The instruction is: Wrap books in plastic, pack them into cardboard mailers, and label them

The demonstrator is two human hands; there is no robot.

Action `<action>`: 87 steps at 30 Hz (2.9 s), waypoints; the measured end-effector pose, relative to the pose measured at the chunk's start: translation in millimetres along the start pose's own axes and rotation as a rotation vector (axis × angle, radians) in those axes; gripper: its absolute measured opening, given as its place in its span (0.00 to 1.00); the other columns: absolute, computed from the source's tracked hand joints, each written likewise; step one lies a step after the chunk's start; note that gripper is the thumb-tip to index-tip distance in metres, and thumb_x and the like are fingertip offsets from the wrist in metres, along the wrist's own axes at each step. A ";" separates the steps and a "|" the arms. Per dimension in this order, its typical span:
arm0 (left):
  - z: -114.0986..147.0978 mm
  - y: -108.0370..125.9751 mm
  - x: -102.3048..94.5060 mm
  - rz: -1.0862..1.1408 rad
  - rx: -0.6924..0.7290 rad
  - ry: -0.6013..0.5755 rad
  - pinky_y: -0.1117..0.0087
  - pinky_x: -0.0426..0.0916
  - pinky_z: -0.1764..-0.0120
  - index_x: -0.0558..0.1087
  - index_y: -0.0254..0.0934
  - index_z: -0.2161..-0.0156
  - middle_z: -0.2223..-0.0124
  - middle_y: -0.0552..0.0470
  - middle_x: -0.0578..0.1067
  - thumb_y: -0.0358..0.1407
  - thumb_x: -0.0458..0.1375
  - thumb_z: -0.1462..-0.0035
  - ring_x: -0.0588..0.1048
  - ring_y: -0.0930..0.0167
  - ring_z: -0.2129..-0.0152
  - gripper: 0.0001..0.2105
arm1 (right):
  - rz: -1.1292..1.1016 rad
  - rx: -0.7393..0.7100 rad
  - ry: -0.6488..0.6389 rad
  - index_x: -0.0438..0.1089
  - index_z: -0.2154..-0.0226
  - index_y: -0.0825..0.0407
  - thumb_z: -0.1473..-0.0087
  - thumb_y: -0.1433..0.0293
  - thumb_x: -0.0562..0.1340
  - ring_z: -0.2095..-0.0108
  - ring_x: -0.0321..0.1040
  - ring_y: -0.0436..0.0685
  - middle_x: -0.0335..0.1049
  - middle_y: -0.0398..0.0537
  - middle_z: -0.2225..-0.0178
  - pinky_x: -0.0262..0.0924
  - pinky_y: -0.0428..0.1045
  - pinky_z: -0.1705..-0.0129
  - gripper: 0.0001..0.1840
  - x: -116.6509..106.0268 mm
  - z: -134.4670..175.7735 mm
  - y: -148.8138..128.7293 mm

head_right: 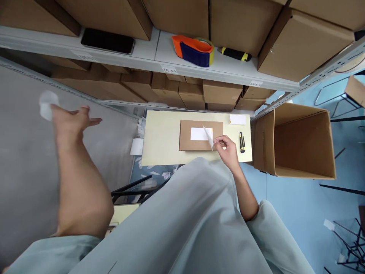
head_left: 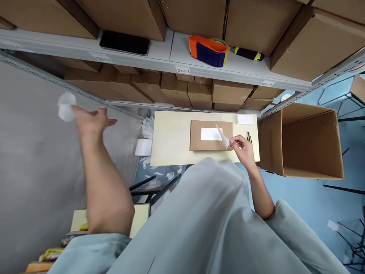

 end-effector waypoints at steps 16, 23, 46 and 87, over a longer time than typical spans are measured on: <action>327.3 87.4 162.5 0.808 -0.272 -0.838 0.62 0.84 0.61 0.78 0.38 0.60 0.60 0.45 0.85 0.58 0.75 0.51 0.86 0.62 0.64 0.26 | 0.578 -0.720 -0.113 0.77 0.61 0.43 0.29 0.69 0.65 0.66 0.74 0.57 0.78 0.47 0.65 0.64 0.54 0.63 0.06 56.5 43.5 -35.5; 332.4 78.9 163.4 0.742 -0.244 -0.771 0.64 0.82 0.62 0.79 0.38 0.63 0.63 0.47 0.83 0.52 0.74 0.50 0.84 0.64 0.65 0.21 | 0.600 -0.676 -0.199 0.77 0.61 0.43 0.28 0.70 0.64 0.66 0.74 0.56 0.78 0.46 0.66 0.65 0.53 0.63 0.08 68.2 55.3 -14.7; 334.7 71.8 152.6 0.709 -0.079 -0.750 0.65 0.82 0.62 0.79 0.39 0.65 0.65 0.50 0.79 0.55 0.74 0.49 0.78 0.67 0.68 0.21 | -0.162 0.139 -0.050 0.82 0.69 0.47 0.48 0.46 0.74 0.69 0.72 0.55 0.80 0.48 0.65 0.71 0.52 0.64 0.22 10.0 4.3 47.7; 364.1 16.3 248.3 0.839 -0.508 -0.641 0.75 0.68 0.73 0.78 0.36 0.69 0.71 0.52 0.78 0.49 0.77 0.48 0.71 0.77 0.79 0.19 | 0.425 -0.241 -0.570 0.76 0.67 0.51 0.43 0.71 0.63 0.56 0.73 0.59 0.77 0.49 0.60 0.66 0.52 0.49 0.05 86.8 -121.6 63.7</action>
Point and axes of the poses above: each hand's wrist, its own z-axis away from the middle knuckle, its own x-axis out of the palm, y = z × x, the point moved 10 cm from there along -z, towards the middle knuckle
